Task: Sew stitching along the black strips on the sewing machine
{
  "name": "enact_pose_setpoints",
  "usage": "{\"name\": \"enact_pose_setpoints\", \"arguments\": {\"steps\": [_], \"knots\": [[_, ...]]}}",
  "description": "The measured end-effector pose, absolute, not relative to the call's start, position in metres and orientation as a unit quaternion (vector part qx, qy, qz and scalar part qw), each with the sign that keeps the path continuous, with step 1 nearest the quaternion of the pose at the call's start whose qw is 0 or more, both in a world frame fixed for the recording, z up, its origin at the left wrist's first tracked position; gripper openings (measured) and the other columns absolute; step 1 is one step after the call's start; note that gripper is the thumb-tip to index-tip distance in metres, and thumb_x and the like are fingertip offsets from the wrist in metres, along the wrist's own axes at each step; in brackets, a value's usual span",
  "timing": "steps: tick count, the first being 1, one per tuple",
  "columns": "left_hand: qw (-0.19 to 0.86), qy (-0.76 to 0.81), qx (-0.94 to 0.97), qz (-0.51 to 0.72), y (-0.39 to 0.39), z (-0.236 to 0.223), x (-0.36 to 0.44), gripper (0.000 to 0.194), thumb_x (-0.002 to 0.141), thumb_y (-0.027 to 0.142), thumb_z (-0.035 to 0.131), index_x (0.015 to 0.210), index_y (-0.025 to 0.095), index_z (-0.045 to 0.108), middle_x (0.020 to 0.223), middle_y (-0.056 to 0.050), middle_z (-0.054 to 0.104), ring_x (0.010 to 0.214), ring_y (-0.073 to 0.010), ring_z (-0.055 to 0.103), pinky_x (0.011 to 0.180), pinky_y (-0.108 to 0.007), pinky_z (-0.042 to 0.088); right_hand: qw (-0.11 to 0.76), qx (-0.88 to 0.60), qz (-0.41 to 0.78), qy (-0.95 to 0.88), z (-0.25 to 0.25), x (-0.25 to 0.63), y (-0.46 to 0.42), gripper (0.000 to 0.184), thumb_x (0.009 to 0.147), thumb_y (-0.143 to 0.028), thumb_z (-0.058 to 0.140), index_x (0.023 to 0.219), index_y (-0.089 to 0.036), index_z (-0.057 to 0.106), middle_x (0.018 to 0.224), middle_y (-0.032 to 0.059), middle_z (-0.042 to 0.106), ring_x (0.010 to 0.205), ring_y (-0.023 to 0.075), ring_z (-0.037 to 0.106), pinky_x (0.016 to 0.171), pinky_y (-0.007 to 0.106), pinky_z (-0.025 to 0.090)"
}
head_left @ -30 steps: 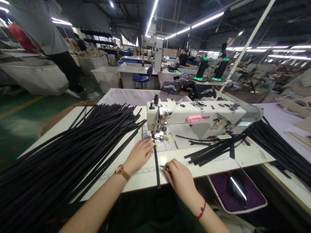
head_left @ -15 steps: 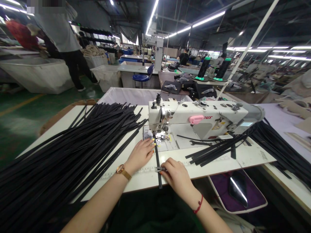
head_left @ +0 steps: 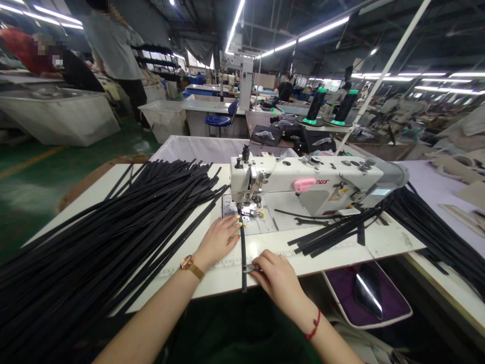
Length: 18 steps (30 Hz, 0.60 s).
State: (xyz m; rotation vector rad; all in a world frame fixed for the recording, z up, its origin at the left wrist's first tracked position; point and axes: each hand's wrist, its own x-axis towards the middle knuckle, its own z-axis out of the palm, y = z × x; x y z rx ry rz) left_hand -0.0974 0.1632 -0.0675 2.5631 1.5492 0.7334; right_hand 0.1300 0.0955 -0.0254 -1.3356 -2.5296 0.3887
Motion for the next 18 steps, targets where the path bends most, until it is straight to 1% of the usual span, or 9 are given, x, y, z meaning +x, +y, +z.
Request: {"name": "enact_pose_setpoints", "arguments": {"steps": [6, 10, 12, 13, 14, 16, 18], "knots": [[0.033, 0.494, 0.835, 0.24, 0.159, -0.062, -0.096, 0.04, 0.09, 0.023, 0.052, 0.13, 0.021, 0.058, 0.144, -0.01, 0.047, 0.131, -0.0301, 0.044, 0.11, -0.055, 0.036, 0.164, -0.46, 0.171, -0.856, -0.029, 0.128, 0.093, 0.009, 0.091, -0.025, 0.058, 0.099, -0.023, 0.059, 0.097, 0.0027, 0.061, 0.086, 0.0183, 0.058, 0.075, 0.029, 0.044], [0.052, 0.461, 0.856, 0.229, 0.157, -0.058, -0.095, 0.038, 0.09, 0.023, 0.052, 0.128, 0.024, 0.059, 0.141, -0.007, 0.051, 0.134, -0.0298, 0.041, 0.111, -0.056, 0.034, 0.202, -0.467, 0.201, -0.837, -0.025, 0.127, 0.094, 0.009, 0.091, -0.024, 0.055, 0.099, -0.023, 0.058, 0.096, 0.0028, 0.06, 0.086, 0.0178, 0.058, 0.076, 0.029, 0.046], [0.069, 0.441, 0.866, 0.225, 0.156, -0.056, -0.095, 0.038, 0.089, 0.023, 0.053, 0.127, 0.026, 0.059, 0.141, -0.005, 0.052, 0.135, -0.0296, 0.039, 0.111, -0.056, 0.033, 0.22, -0.479, 0.219, -0.821, -0.02, 0.127, 0.092, 0.013, 0.091, -0.026, 0.057, 0.104, -0.023, 0.057, 0.097, 0.0029, 0.059, 0.086, 0.0179, 0.059, 0.075, 0.029, 0.047], [0.077, 0.432, 0.87, 0.225, 0.156, -0.055, -0.095, 0.039, 0.088, 0.023, 0.055, 0.127, 0.026, 0.06, 0.141, -0.005, 0.052, 0.135, -0.0295, 0.038, 0.112, -0.056, 0.032, 0.221, -0.486, 0.225, -0.815, -0.018, 0.127, 0.089, 0.019, 0.089, -0.029, 0.06, 0.106, -0.024, 0.056, 0.097, 0.0029, 0.059, 0.085, 0.0182, 0.059, 0.075, 0.029, 0.048], [0.084, 0.422, 0.874, 0.227, 0.155, -0.053, -0.095, 0.039, 0.087, 0.024, 0.057, 0.126, 0.027, 0.06, 0.14, -0.004, 0.053, 0.135, -0.0294, 0.038, 0.112, -0.055, 0.031, 0.213, -0.493, 0.229, -0.812, -0.016, 0.126, 0.086, 0.026, 0.086, -0.032, 0.063, 0.109, -0.024, 0.055, 0.098, 0.003, 0.059, 0.085, 0.0189, 0.06, 0.073, 0.029, 0.049], [0.094, 0.409, 0.878, 0.231, 0.154, -0.051, -0.095, 0.04, 0.084, 0.026, 0.061, 0.124, 0.026, 0.061, 0.137, -0.005, 0.055, 0.134, -0.0293, 0.04, 0.113, -0.054, 0.031, 0.17, -0.507, 0.22, -0.816, -0.015, 0.125, 0.077, 0.037, 0.081, -0.035, 0.069, 0.112, -0.024, 0.054, 0.101, 0.0038, 0.059, 0.081, 0.0211, 0.062, 0.069, 0.031, 0.05], [0.099, 0.402, 0.88, 0.232, 0.153, -0.049, -0.094, 0.039, 0.083, 0.028, 0.063, 0.122, 0.025, 0.063, 0.133, -0.006, 0.056, 0.132, -0.0294, 0.042, 0.113, -0.053, 0.031, 0.117, -0.526, 0.2, -0.819, -0.02, 0.123, 0.067, 0.037, 0.081, -0.027, 0.066, 0.116, -0.024, 0.054, 0.106, 0.006, 0.06, 0.077, 0.0229, 0.064, 0.063, 0.033, 0.051]]}}
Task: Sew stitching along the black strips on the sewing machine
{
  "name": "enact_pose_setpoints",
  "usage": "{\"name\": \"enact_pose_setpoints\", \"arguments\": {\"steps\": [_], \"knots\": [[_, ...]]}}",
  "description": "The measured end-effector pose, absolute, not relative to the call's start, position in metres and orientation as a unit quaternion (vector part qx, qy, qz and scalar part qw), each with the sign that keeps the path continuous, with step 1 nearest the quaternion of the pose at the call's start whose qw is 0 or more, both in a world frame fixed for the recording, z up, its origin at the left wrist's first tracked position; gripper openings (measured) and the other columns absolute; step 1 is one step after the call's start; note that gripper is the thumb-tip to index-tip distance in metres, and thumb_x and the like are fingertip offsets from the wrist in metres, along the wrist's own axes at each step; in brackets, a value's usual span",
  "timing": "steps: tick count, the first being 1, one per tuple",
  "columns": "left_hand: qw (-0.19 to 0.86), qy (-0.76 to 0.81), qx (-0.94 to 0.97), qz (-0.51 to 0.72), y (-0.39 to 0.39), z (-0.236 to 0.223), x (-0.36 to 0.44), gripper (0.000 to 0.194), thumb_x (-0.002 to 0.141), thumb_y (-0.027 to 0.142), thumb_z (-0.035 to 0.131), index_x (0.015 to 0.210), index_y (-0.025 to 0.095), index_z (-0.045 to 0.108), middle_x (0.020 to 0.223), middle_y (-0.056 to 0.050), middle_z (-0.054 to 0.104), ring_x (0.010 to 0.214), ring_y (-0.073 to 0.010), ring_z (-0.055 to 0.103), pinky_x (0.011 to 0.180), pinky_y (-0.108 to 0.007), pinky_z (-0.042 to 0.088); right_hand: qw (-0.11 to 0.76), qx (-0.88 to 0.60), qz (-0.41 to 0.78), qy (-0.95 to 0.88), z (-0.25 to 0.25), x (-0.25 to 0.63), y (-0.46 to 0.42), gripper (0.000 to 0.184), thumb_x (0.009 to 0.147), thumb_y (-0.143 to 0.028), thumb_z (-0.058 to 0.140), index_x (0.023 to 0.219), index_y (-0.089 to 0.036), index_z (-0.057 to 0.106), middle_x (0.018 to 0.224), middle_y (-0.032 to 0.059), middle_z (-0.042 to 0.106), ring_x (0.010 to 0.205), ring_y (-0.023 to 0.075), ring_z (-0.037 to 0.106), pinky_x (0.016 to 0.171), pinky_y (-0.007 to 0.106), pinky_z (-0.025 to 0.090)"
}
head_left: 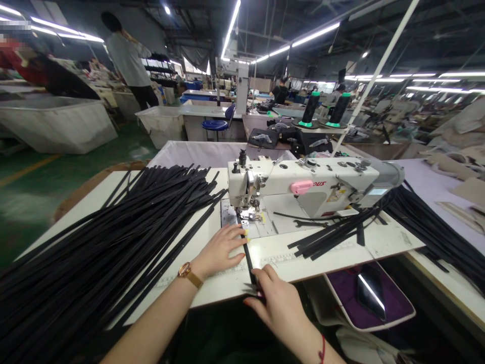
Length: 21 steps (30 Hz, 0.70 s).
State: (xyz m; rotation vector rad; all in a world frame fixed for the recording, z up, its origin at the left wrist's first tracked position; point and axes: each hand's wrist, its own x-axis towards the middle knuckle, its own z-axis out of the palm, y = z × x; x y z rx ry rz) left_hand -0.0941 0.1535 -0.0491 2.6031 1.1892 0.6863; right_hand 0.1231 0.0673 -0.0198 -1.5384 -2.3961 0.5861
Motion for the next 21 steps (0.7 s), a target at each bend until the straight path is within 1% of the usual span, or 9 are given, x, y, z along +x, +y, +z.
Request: {"name": "enact_pose_setpoints", "arguments": {"steps": [2, 4, 6, 8, 11, 14, 16, 18, 21], "knots": [[0.099, 0.396, 0.883, 0.231, 0.153, -0.047, -0.093, 0.038, 0.083, 0.029, 0.064, 0.121, 0.024, 0.063, 0.131, -0.007, 0.057, 0.13, -0.0295, 0.043, 0.113, -0.052, 0.031, 0.097, -0.544, 0.194, -0.811, -0.027, 0.122, 0.062, 0.039, 0.083, -0.016, 0.058, 0.121, -0.023, 0.053, 0.11, 0.0083, 0.06, 0.076, 0.0233, 0.066, 0.061, 0.033, 0.051], [0.099, 0.388, 0.888, 0.227, 0.152, -0.046, -0.092, 0.037, 0.084, 0.03, 0.063, 0.12, 0.024, 0.063, 0.13, -0.008, 0.057, 0.13, -0.0295, 0.043, 0.113, -0.052, 0.031, 0.129, -0.545, 0.217, -0.8, -0.033, 0.124, 0.061, 0.043, 0.082, -0.007, 0.052, 0.123, -0.021, 0.051, 0.107, 0.0081, 0.061, 0.081, 0.022, 0.066, 0.066, 0.031, 0.052], [0.099, 0.377, 0.894, 0.221, 0.15, -0.044, -0.09, 0.035, 0.085, 0.03, 0.062, 0.12, 0.025, 0.062, 0.13, -0.007, 0.056, 0.131, -0.0293, 0.041, 0.114, -0.052, 0.029, 0.183, -0.535, 0.243, -0.788, -0.035, 0.129, 0.066, 0.042, 0.082, -0.005, 0.051, 0.121, -0.02, 0.052, 0.102, 0.0067, 0.063, 0.087, 0.0201, 0.065, 0.074, 0.03, 0.052], [0.103, 0.36, 0.902, 0.214, 0.148, -0.043, -0.087, 0.034, 0.087, 0.03, 0.06, 0.121, 0.025, 0.061, 0.128, -0.006, 0.057, 0.131, -0.0288, 0.04, 0.115, -0.052, 0.026, 0.207, -0.533, 0.242, -0.784, -0.033, 0.134, 0.073, 0.037, 0.083, -0.006, 0.051, 0.117, -0.021, 0.054, 0.1, 0.0056, 0.063, 0.088, 0.0191, 0.064, 0.077, 0.029, 0.051], [0.106, 0.351, 0.906, 0.213, 0.144, -0.041, -0.081, 0.031, 0.088, 0.029, 0.06, 0.119, 0.026, 0.061, 0.121, -0.006, 0.058, 0.126, -0.0282, 0.043, 0.113, -0.052, 0.028, 0.173, -0.554, 0.203, -0.789, -0.027, 0.139, 0.082, 0.026, 0.085, -0.012, 0.051, 0.107, -0.023, 0.06, 0.1, 0.0051, 0.062, 0.082, 0.0192, 0.064, 0.069, 0.028, 0.05], [0.111, 0.363, 0.899, 0.219, 0.143, -0.039, -0.078, 0.027, 0.087, 0.03, 0.063, 0.113, 0.027, 0.063, 0.109, -0.007, 0.057, 0.114, -0.0276, 0.049, 0.106, -0.05, 0.036, 0.148, -0.579, 0.17, -0.783, -0.023, 0.141, 0.086, 0.015, 0.085, -0.015, 0.053, 0.095, -0.023, 0.062, 0.097, 0.0047, 0.061, 0.074, 0.0187, 0.063, 0.059, 0.027, 0.045], [0.129, 0.364, 0.894, 0.226, 0.144, -0.039, -0.079, 0.018, 0.088, 0.029, 0.062, 0.105, 0.026, 0.066, 0.101, -0.006, 0.056, 0.105, -0.0258, 0.051, 0.1, -0.047, 0.04, 0.182, -0.577, 0.181, -0.775, -0.022, 0.143, 0.089, 0.016, 0.083, -0.011, 0.051, 0.088, -0.022, 0.061, 0.091, 0.0033, 0.061, 0.073, 0.0177, 0.061, 0.06, 0.026, 0.044], [0.159, 0.357, 0.886, 0.248, 0.145, -0.038, -0.079, 0.011, 0.09, 0.029, 0.059, 0.096, 0.025, 0.068, 0.096, -0.005, 0.056, 0.098, -0.0236, 0.052, 0.095, -0.044, 0.042, 0.249, -0.557, 0.229, -0.759, -0.02, 0.145, 0.093, 0.016, 0.082, -0.009, 0.05, 0.082, -0.022, 0.061, 0.082, 0.0016, 0.061, 0.073, 0.0168, 0.059, 0.064, 0.027, 0.044], [0.236, 0.342, 0.854, 0.313, 0.149, -0.038, -0.08, 0.017, 0.094, 0.029, 0.052, 0.09, 0.022, 0.067, 0.091, -0.005, 0.056, 0.09, -0.0209, 0.053, 0.083, -0.036, 0.045, 0.349, -0.533, 0.338, -0.693, -0.017, 0.144, 0.105, 0.012, 0.087, -0.024, 0.054, 0.082, -0.021, 0.065, 0.076, 0.0017, 0.064, 0.073, 0.0174, 0.058, 0.067, 0.028, 0.044]]}}
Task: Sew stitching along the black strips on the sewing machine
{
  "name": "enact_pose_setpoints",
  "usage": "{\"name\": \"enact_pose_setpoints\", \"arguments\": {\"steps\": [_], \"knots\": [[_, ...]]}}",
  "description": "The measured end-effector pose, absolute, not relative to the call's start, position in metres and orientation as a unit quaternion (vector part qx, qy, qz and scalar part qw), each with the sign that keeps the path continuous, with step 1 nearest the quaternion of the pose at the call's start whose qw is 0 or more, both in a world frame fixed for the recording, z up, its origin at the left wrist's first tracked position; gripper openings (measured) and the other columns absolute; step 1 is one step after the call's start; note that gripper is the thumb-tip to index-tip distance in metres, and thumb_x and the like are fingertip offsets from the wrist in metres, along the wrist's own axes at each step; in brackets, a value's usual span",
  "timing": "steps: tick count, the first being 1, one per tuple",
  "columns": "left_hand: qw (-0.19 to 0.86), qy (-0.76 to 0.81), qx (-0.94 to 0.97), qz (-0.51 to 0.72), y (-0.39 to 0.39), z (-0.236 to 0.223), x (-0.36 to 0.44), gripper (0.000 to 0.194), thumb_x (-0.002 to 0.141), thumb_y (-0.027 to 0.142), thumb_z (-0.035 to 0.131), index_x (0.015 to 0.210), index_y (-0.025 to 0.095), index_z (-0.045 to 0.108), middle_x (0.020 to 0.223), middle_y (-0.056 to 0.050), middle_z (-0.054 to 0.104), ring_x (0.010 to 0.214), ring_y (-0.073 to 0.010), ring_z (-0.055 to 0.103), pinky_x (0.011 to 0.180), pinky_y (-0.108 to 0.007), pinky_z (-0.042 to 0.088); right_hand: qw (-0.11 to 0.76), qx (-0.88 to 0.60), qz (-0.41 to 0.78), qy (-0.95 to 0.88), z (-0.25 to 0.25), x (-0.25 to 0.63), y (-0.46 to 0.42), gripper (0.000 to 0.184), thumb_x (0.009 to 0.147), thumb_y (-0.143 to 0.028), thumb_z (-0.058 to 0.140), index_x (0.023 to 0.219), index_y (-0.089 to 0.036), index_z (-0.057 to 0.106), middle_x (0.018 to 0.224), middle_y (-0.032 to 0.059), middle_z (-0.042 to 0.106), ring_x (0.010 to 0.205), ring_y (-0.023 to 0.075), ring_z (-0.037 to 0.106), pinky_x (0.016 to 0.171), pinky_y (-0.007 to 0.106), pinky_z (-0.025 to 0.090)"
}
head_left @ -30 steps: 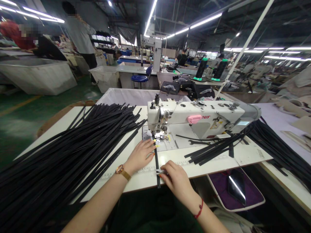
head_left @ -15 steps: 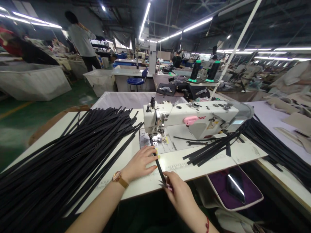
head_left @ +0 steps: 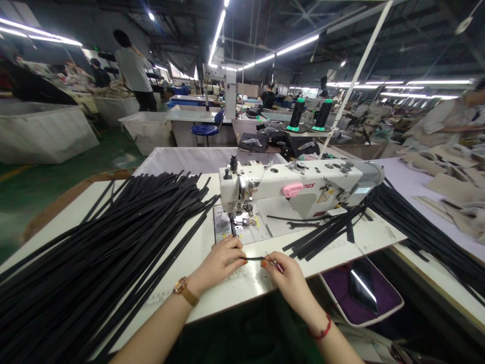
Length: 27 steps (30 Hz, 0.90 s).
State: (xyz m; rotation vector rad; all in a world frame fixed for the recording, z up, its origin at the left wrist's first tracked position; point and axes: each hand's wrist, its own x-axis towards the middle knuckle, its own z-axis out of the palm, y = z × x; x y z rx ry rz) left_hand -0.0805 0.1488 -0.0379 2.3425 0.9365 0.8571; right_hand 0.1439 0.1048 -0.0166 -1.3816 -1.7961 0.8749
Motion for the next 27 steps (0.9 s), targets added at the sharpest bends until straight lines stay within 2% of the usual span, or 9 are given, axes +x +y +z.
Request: {"name": "enact_pose_setpoints", "arguments": {"steps": [3, 5, 8, 10, 13, 16, 27], "knots": [[0.311, 0.343, 0.803, 0.375, 0.152, -0.037, -0.08, 0.027, 0.097, 0.031, 0.046, 0.081, 0.019, 0.064, 0.085, -0.004, 0.054, 0.083, -0.0188, 0.053, 0.074, -0.032, 0.044, 0.421, -0.512, 0.421, -0.619, -0.012, 0.134, 0.117, 0.026, 0.084, -0.037, 0.061, 0.102, -0.019, 0.065, 0.086, 0.0039, 0.067, 0.072, 0.0167, 0.058, 0.066, 0.029, 0.045], [0.336, 0.353, 0.779, 0.395, 0.153, -0.036, -0.08, 0.034, 0.098, 0.033, 0.044, 0.072, 0.018, 0.06, 0.082, -0.004, 0.053, 0.08, -0.0179, 0.053, 0.073, -0.031, 0.043, 0.454, -0.489, 0.444, -0.599, -0.01, 0.124, 0.125, 0.033, 0.081, -0.04, 0.065, 0.107, -0.019, 0.063, 0.087, 0.003, 0.065, 0.069, 0.0152, 0.056, 0.064, 0.028, 0.044], [0.351, 0.362, 0.763, 0.405, 0.155, -0.035, -0.081, 0.038, 0.098, 0.034, 0.044, 0.066, 0.018, 0.056, 0.078, -0.003, 0.052, 0.077, -0.017, 0.052, 0.071, -0.03, 0.041, 0.486, -0.475, 0.449, -0.58, -0.011, 0.11, 0.136, 0.023, 0.081, -0.04, 0.065, 0.088, -0.018, 0.065, 0.077, 0.0013, 0.063, 0.07, 0.0155, 0.054, 0.067, 0.028, 0.043], [0.354, 0.37, 0.753, 0.413, 0.155, -0.035, -0.081, 0.038, 0.097, 0.034, 0.045, 0.064, 0.018, 0.054, 0.077, -0.002, 0.051, 0.076, -0.0166, 0.051, 0.07, -0.03, 0.04, 0.493, -0.487, 0.467, -0.55, -0.015, 0.104, 0.142, 0.024, 0.082, -0.042, 0.065, 0.077, -0.018, 0.063, 0.066, -0.0011, 0.057, 0.063, 0.0136, 0.049, 0.062, 0.026, 0.04], [0.365, 0.379, 0.741, 0.417, 0.155, -0.033, -0.082, 0.038, 0.097, 0.034, 0.044, 0.064, 0.018, 0.054, 0.077, -0.002, 0.051, 0.077, -0.0169, 0.051, 0.071, -0.03, 0.04, 0.484, -0.495, 0.533, -0.486, -0.021, 0.1, 0.148, 0.029, 0.081, -0.047, 0.065, 0.074, -0.018, 0.063, 0.052, -0.0079, 0.036, 0.046, 0.0086, 0.028, 0.045, 0.024, 0.024], [0.381, 0.378, 0.732, 0.42, 0.156, -0.032, -0.083, 0.036, 0.097, 0.034, 0.044, 0.066, 0.018, 0.052, 0.078, -0.002, 0.05, 0.078, -0.0173, 0.051, 0.072, -0.03, 0.04, 0.478, -0.479, 0.59, -0.44, -0.025, 0.1, 0.15, 0.032, 0.08, -0.048, 0.065, 0.076, -0.017, 0.065, 0.05, -0.0106, 0.023, 0.044, 0.0074, 0.016, 0.042, 0.024, 0.013], [0.419, 0.39, 0.7, 0.427, 0.159, -0.033, -0.085, 0.029, 0.097, 0.028, 0.043, 0.072, 0.018, 0.054, 0.079, -0.002, 0.051, 0.078, -0.0171, 0.051, 0.071, -0.029, 0.042, 0.47, -0.451, 0.641, -0.406, -0.027, 0.095, 0.149, 0.029, 0.086, -0.043, 0.061, 0.072, -0.018, 0.058, 0.05, -0.0112, 0.019, 0.046, 0.0071, 0.011, 0.043, 0.025, 0.007]]}}
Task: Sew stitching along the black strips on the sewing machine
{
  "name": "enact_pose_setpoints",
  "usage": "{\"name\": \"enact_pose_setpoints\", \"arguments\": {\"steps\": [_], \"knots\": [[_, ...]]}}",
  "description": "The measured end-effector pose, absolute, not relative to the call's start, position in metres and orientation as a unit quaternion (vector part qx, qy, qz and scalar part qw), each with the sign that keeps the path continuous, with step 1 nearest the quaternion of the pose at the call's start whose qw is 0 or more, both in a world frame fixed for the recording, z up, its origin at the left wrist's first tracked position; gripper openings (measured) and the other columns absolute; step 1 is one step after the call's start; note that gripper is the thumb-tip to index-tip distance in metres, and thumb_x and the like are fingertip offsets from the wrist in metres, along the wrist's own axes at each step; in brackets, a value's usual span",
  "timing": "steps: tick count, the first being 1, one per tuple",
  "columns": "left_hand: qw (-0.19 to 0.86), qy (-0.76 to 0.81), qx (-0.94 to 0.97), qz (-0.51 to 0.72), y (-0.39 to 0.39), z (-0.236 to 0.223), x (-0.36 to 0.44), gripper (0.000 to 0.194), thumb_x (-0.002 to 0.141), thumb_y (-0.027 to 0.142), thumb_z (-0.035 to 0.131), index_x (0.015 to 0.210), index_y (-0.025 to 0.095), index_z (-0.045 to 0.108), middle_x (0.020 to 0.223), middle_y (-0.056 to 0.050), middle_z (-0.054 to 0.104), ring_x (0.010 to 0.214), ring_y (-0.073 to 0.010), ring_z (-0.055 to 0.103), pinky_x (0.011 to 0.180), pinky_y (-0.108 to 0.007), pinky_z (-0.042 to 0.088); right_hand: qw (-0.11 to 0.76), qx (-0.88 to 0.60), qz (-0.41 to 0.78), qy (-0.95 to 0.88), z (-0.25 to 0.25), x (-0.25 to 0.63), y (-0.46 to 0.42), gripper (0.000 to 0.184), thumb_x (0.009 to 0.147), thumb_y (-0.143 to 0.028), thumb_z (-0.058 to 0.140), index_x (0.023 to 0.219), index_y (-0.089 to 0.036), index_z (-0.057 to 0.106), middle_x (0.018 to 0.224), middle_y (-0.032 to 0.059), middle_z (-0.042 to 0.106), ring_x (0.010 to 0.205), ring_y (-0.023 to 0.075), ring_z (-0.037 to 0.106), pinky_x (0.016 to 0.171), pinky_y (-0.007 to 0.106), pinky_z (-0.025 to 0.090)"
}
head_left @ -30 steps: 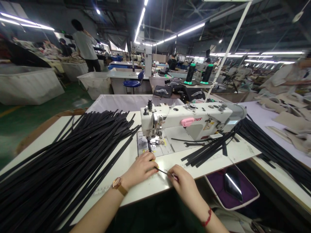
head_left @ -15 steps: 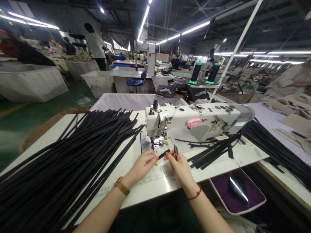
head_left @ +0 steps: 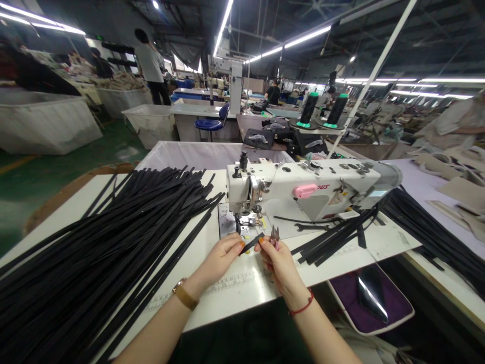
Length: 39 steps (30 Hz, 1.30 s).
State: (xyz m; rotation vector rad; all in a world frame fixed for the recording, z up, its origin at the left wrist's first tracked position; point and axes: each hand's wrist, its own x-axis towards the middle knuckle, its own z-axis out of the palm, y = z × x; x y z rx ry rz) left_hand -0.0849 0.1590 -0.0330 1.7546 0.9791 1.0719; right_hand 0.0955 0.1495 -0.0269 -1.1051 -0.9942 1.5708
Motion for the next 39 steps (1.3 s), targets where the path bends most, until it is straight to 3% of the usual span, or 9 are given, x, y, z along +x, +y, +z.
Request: {"name": "enact_pose_setpoints", "arguments": {"steps": [6, 9, 12, 18, 23, 29, 35, 39], "knots": [[0.391, 0.399, 0.721, 0.409, 0.154, -0.034, -0.085, 0.012, 0.091, 0.028, 0.057, 0.094, 0.02, 0.066, 0.097, -0.005, 0.066, 0.093, -0.0212, 0.059, 0.085, -0.035, 0.046, 0.484, -0.444, 0.629, -0.417, -0.025, 0.094, 0.147, 0.029, 0.085, -0.043, 0.062, 0.07, -0.018, 0.057, 0.05, -0.0109, 0.022, 0.045, 0.0064, 0.014, 0.042, 0.024, 0.01], [0.294, 0.396, 0.771, 0.403, 0.153, -0.036, -0.085, 0.014, 0.092, 0.026, 0.056, 0.102, 0.023, 0.066, 0.099, -0.004, 0.07, 0.093, -0.0209, 0.062, 0.094, -0.041, 0.042, 0.5, -0.447, 0.579, -0.463, -0.02, 0.095, 0.14, 0.024, 0.083, -0.042, 0.065, 0.078, -0.018, 0.063, 0.057, -0.0064, 0.044, 0.046, 0.0063, 0.026, 0.043, 0.023, 0.019], [0.158, 0.364, 0.823, 0.407, 0.154, -0.036, -0.086, 0.016, 0.094, 0.021, 0.052, 0.104, 0.023, 0.064, 0.094, -0.002, 0.072, 0.086, -0.0189, 0.063, 0.099, -0.046, 0.037, 0.506, -0.431, 0.532, -0.525, -0.013, 0.095, 0.129, 0.024, 0.08, -0.039, 0.069, 0.095, -0.021, 0.066, 0.079, 0.0006, 0.062, 0.059, 0.0103, 0.044, 0.054, 0.024, 0.033], [0.007, 0.316, 0.822, 0.475, 0.149, -0.032, -0.092, 0.028, 0.091, 0.008, 0.051, 0.114, 0.021, 0.061, 0.105, -0.007, 0.07, 0.095, -0.0215, 0.059, 0.089, -0.044, 0.044, 0.459, -0.417, 0.504, -0.601, -0.002, 0.088, 0.104, 0.025, 0.081, -0.038, 0.068, 0.096, -0.019, 0.063, 0.073, -0.0007, 0.061, 0.055, 0.0095, 0.032, 0.052, 0.026, 0.026], [0.005, 0.32, 0.805, 0.5, 0.146, -0.03, -0.094, 0.038, 0.087, 0.0, 0.052, 0.12, 0.018, 0.057, 0.109, -0.011, 0.066, 0.094, -0.0223, 0.057, 0.078, -0.039, 0.046, 0.46, -0.426, 0.5, -0.597, -0.008, 0.084, 0.097, 0.019, 0.087, -0.031, 0.062, 0.104, -0.022, 0.06, 0.085, 0.0017, 0.067, 0.054, 0.0088, 0.031, 0.053, 0.026, 0.028], [0.024, 0.323, 0.809, 0.49, 0.146, -0.028, -0.093, 0.031, 0.087, 0.001, 0.055, 0.114, 0.015, 0.059, 0.102, -0.01, 0.063, 0.088, -0.0209, 0.056, 0.074, -0.037, 0.046, 0.517, -0.413, 0.566, -0.491, -0.017, 0.089, 0.102, 0.023, 0.084, -0.035, 0.067, 0.103, -0.022, 0.062, 0.081, 0.0019, 0.069, 0.059, 0.0092, 0.046, 0.057, 0.024, 0.037], [0.016, 0.324, 0.812, 0.485, 0.145, -0.027, -0.092, 0.028, 0.087, 0.001, 0.056, 0.111, 0.015, 0.059, 0.099, -0.009, 0.063, 0.088, -0.0207, 0.055, 0.072, -0.036, 0.045, 0.526, -0.417, 0.595, -0.442, -0.022, 0.093, 0.103, 0.028, 0.082, -0.035, 0.071, 0.104, -0.021, 0.063, 0.079, 0.0016, 0.072, 0.044, 0.0035, 0.03, 0.047, 0.021, 0.032], [0.027, 0.331, 0.814, 0.477, 0.145, -0.028, -0.091, 0.028, 0.087, 0.002, 0.056, 0.111, 0.016, 0.059, 0.099, -0.009, 0.062, 0.087, -0.0205, 0.054, 0.072, -0.036, 0.045, 0.525, -0.412, 0.596, -0.447, -0.022, 0.094, 0.103, 0.027, 0.082, -0.036, 0.07, 0.105, -0.022, 0.065, 0.08, 0.0011, 0.073, 0.044, 0.003, 0.028, 0.05, 0.021, 0.035]]}}
